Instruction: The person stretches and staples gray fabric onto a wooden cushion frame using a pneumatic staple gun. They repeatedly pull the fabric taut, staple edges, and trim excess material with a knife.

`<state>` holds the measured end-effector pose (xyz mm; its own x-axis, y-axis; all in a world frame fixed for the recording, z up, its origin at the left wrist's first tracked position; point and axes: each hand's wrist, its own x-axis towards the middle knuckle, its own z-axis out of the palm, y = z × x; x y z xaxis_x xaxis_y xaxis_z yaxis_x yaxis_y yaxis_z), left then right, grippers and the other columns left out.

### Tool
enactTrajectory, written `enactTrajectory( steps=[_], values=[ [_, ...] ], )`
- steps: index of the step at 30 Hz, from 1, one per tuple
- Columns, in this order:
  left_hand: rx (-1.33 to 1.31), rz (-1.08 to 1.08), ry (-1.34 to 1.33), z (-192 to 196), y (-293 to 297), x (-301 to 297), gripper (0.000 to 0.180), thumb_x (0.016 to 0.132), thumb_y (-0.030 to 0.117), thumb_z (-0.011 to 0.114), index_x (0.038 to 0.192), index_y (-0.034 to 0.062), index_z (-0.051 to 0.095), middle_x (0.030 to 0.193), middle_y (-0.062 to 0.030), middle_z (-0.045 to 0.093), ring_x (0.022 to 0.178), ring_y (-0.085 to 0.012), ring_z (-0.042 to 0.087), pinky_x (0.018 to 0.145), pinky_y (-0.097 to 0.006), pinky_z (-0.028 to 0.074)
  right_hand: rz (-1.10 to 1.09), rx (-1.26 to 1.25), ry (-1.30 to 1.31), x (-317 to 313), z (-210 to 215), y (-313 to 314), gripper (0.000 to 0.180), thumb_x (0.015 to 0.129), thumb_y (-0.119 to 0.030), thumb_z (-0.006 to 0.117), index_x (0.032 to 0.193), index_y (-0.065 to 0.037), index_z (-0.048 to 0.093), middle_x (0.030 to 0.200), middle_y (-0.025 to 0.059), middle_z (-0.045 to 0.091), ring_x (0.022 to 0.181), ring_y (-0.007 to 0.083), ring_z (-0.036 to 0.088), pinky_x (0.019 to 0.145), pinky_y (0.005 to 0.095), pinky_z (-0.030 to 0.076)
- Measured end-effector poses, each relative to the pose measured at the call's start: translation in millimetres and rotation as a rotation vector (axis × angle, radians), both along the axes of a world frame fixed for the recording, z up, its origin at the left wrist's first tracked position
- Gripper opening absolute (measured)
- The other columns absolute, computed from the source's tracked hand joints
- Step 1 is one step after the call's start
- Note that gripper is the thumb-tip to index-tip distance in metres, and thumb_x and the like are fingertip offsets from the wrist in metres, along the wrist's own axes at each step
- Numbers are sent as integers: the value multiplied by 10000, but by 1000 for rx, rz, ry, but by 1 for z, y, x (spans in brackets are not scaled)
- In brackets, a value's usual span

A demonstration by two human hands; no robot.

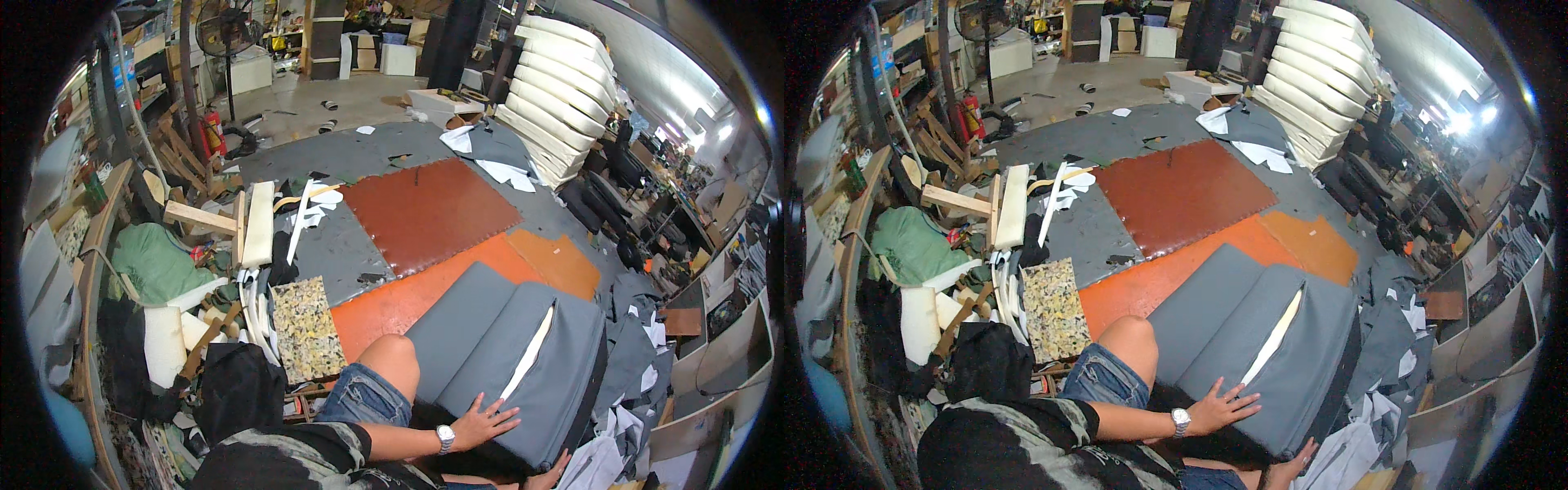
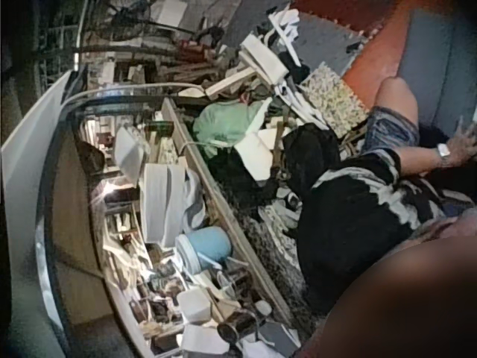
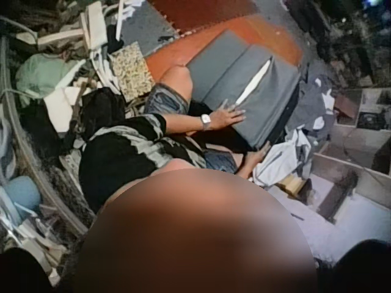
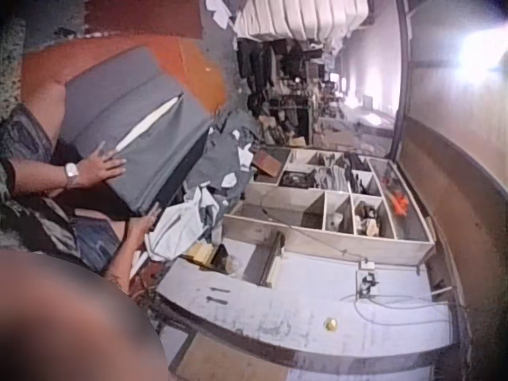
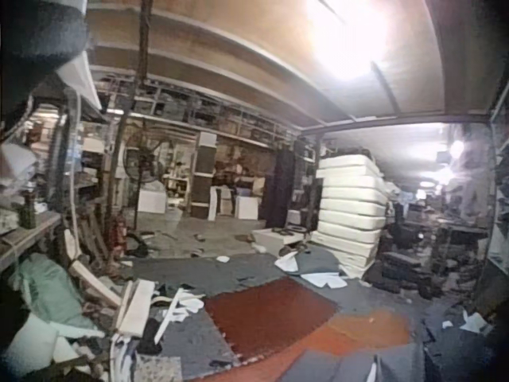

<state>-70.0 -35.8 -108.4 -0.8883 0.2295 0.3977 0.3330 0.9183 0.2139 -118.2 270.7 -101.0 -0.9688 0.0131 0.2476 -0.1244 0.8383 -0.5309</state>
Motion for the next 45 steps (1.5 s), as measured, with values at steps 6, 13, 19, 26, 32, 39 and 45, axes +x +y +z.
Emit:
enactTrajectory(
  steps=[6, 13, 19, 26, 32, 39, 45],
  values=[
    [13, 89, 41, -9, 5, -10, 727, 982, 161, 595, 1651, 253, 328, 1701, -136, 335, 1498, -346, 436, 1098, -771, 365, 28, -3, -3, 1, -9, 3, 845, 818, -15, 720, 1595, -15, 387, 1620, 331, 368, 1522, 459, 348, 1279, 517, 245],
    [30, 25, -80, 12, -9, -16, 702, 973, 108, 573, 1631, 235, 366, 1689, -170, 354, 1536, -374, 386, 1099, -795, 341, -72, 20, -94, 16, 40, -25, 899, 737, 183, 563, 1593, -55, 431, 1614, 285, 425, 1497, 433, 407, 1268, 459, 283],
    [146, -19, -98, 39, -58, 9, 751, 842, 68, 690, 1553, 224, 505, 1672, -125, 400, 1564, -387, 334, 1161, -753, 312, -61, 161, -195, 46, 101, -73, 900, 764, 134, 526, 1615, -137, 420, 1648, 257, 396, 1517, 452, 378, 1269, 460, 290],
    [185, 7, -28, 46, -122, 33, 627, 847, 50, 695, 1451, 199, 612, 1586, -115, 512, 1498, -396, 426, 1098, -650, 449, 181, 518, -389, 27, 102, -99, 1177, 648, -330, 975, 1643, -239, 354, 1668, 291, 319, 1475, 567, 370, 1191, 593, 388],
    [9, 74, -111, 71, -107, 34, 452, 918, 100, 642, 1366, 154, 669, 1602, -135, 466, 1505, -389, 406, 1075, -644, 470, 228, 608, -538, -8, 106, -123, 891, 785, -559, 855, 1529, -178, 548, 1589, 305, 440, 1355, 559, 519, 1058, 570, 522],
    [664, -139, -347, 102, -170, -46, 579, 937, 388, 721, 1435, 109, 625, 1608, -189, 449, 1493, -468, 374, 1128, -632, 415, 159, 319, -352, -35, 117, -125, 772, 889, -544, 759, 1509, -123, 569, 1611, 280, 419, 1441, 497, 447, 1152, 567, 404],
    [143, 78, -225, 60, -91, -83, 682, 1015, 560, 569, 1533, 117, 538, 1699, -230, 289, 1592, -475, 164, 1242, -701, 146, 255, 301, -181, -22, 78, -131, 861, 885, -528, 771, 1616, -224, 431, 1741, 202, 189, 1576, 537, 150, 1173, 781, 180]
  ],
)
